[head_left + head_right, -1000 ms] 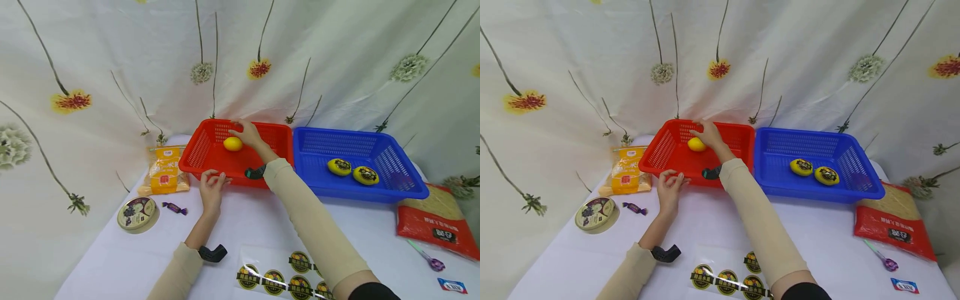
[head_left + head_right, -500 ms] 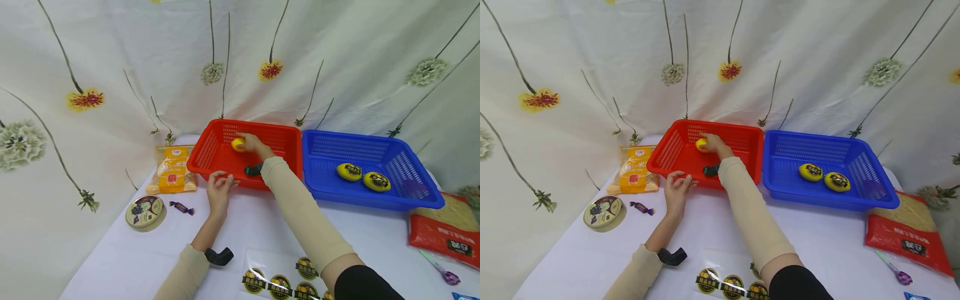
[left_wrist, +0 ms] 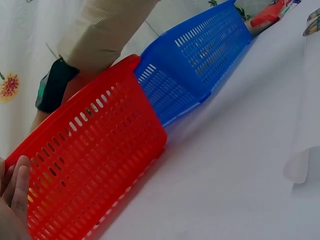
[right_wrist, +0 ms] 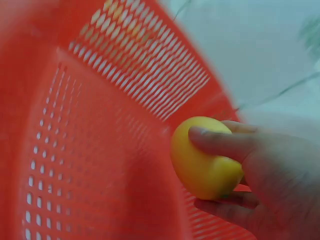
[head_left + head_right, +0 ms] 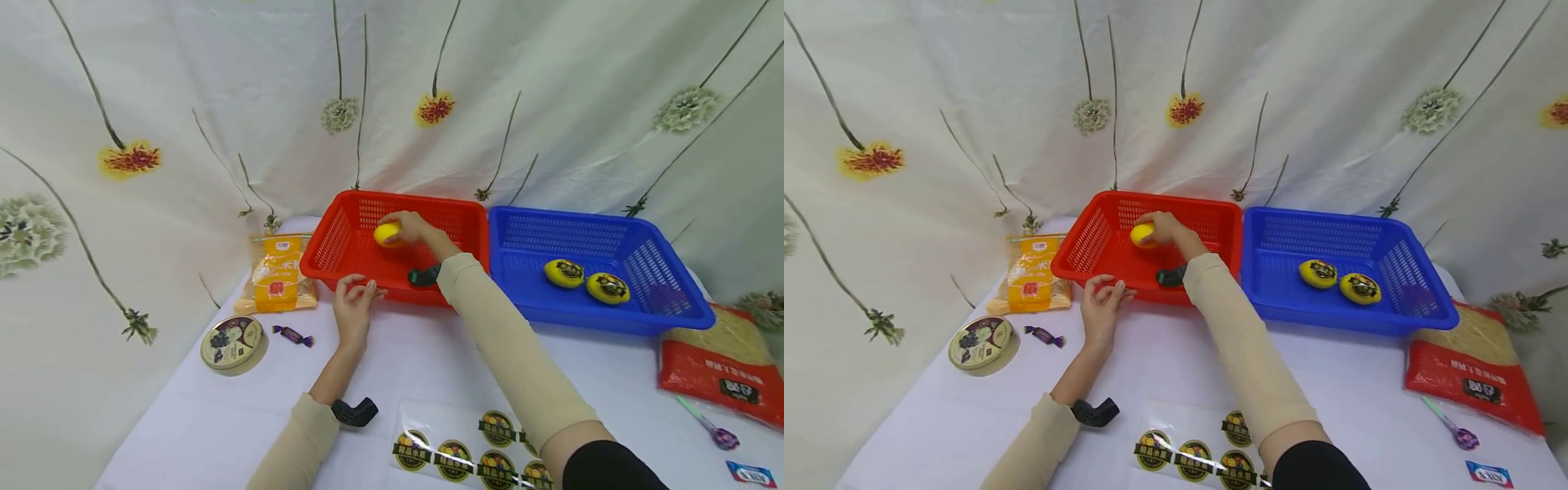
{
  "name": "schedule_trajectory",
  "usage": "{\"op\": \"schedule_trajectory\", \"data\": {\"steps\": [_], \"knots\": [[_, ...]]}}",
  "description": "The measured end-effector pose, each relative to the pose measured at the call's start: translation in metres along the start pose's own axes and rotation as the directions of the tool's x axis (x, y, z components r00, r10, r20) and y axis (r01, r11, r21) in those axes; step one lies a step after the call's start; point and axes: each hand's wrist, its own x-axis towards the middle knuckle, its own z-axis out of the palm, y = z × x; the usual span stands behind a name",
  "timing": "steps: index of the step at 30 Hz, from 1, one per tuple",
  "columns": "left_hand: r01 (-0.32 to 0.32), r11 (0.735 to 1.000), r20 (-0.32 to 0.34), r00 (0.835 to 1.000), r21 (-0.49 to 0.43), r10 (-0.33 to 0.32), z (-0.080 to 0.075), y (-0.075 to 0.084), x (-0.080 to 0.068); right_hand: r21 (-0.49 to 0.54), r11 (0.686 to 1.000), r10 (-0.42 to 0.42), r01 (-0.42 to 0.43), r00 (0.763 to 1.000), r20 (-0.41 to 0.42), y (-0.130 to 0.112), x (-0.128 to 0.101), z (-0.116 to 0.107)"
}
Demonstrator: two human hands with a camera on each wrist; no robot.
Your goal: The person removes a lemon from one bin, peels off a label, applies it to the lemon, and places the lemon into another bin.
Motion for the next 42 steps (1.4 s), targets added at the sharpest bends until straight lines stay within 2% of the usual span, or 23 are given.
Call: {"op": "schedule_trajectory", "data": {"steps": [4, 7, 9, 11, 14, 16, 18, 21, 23, 26, 31, 33, 34, 36, 37, 39, 40, 41, 42], "knots": [[-0.005, 1.000, -0.004, 1.000, 0.004, 0.005, 0.000, 0.002, 0.003, 0.065, 0.986, -0.147, 0.152, 0.987, -0.071, -0.015, -0.027, -0.023], [-0.021, 1.000, -0.001, 1.000, 0.005, 0.021, -0.001, 0.003, 0.007, 0.067, 0.961, -0.257, 0.268, 0.957, -0.131, -0.029, -0.060, -0.040], [-0.036, 0.999, 0.000, 0.999, 0.002, 0.036, -0.001, 0.005, 0.010, 0.059, 0.938, -0.326, 0.341, 0.929, -0.177, -0.036, -0.089, -0.046], [-0.043, 0.999, -0.001, 0.999, 0.005, 0.043, -0.001, 0.007, 0.012, 0.053, 0.913, -0.384, 0.406, 0.894, -0.229, -0.039, -0.120, -0.046], [-0.032, 0.999, -0.011, 0.999, 0.013, 0.032, 0.000, 0.009, 0.013, 0.029, 0.879, -0.448, 0.476, 0.845, -0.293, -0.036, -0.166, -0.032], [-0.016, 1.000, -0.021, 1.000, 0.023, 0.016, 0.000, 0.010, 0.013, 0.013, 0.872, -0.461, 0.489, 0.831, -0.312, -0.029, -0.193, -0.017], [-0.005, 1.000, -0.032, 0.999, 0.028, 0.006, 0.001, 0.011, 0.013, 0.002, 0.885, -0.442, 0.466, 0.842, -0.310, -0.018, -0.218, 0.000], [0.000, 1.000, -0.042, 0.999, 0.028, 0.001, 0.001, 0.010, 0.012, 0.019, 0.916, -0.377, 0.401, 0.876, -0.299, 0.001, -0.249, 0.022], [0.004, 1.000, -0.048, 0.999, 0.022, -0.003, 0.001, 0.009, 0.012, 0.045, 0.937, -0.319, 0.346, 0.902, -0.291, 0.014, -0.267, 0.035], [0.021, 1.000, -0.052, 0.998, 0.022, -0.020, 0.002, 0.007, 0.011, 0.086, 0.956, -0.245, 0.280, 0.926, -0.288, 0.029, -0.288, 0.050], [0.061, 0.997, -0.060, 0.996, 0.042, -0.058, 0.005, 0.009, 0.008, 0.103, 0.972, -0.174, 0.211, 0.942, -0.286, 0.046, -0.309, 0.069], [0.081, 0.991, -0.062, 0.995, 0.109, -0.075, 0.007, 0.012, 0.005, 0.100, 0.974, -0.166, 0.202, 0.942, -0.293, 0.050, -0.313, 0.074], [0.095, 0.980, -0.056, 0.995, 0.175, -0.086, 0.008, 0.015, 0.001, 0.102, 0.975, -0.162, 0.200, 0.942, -0.295, 0.051, -0.314, 0.076], [0.085, 0.942, -0.012, 0.996, 0.324, -0.086, 0.013, 0.022, -0.011, 0.103, 0.975, -0.160, 0.199, 0.940, -0.302, 0.054, -0.317, 0.079], [0.056, 0.910, 0.030, 0.997, 0.411, -0.075, 0.016, 0.025, -0.019, 0.101, 0.975, -0.158, 0.197, 0.939, -0.305, 0.056, -0.318, 0.080], [-0.055, 0.826, 0.151, 0.988, 0.561, -0.037, 0.024, 0.031, -0.040, 0.103, 0.974, -0.159, 0.200, 0.937, -0.311, 0.058, -0.321, 0.081], [-0.127, 0.784, 0.228, 0.973, 0.607, -0.019, 0.028, 0.033, -0.051, 0.097, 0.974, -0.164, 0.203, 0.935, -0.314, 0.059, -0.323, 0.081], [-0.206, 0.754, 0.316, 0.949, 0.624, -0.003, 0.032, 0.034, -0.063, 0.089, 0.975, -0.166, 0.203, 0.934, -0.318, 0.060, -0.324, 0.080], [-0.278, 0.721, 0.404, 0.915, 0.635, -0.004, 0.035, 0.033, -0.073, 0.075, 0.976, -0.170, 0.205, 0.930, -0.325, 0.060, -0.326, 0.080]]}}
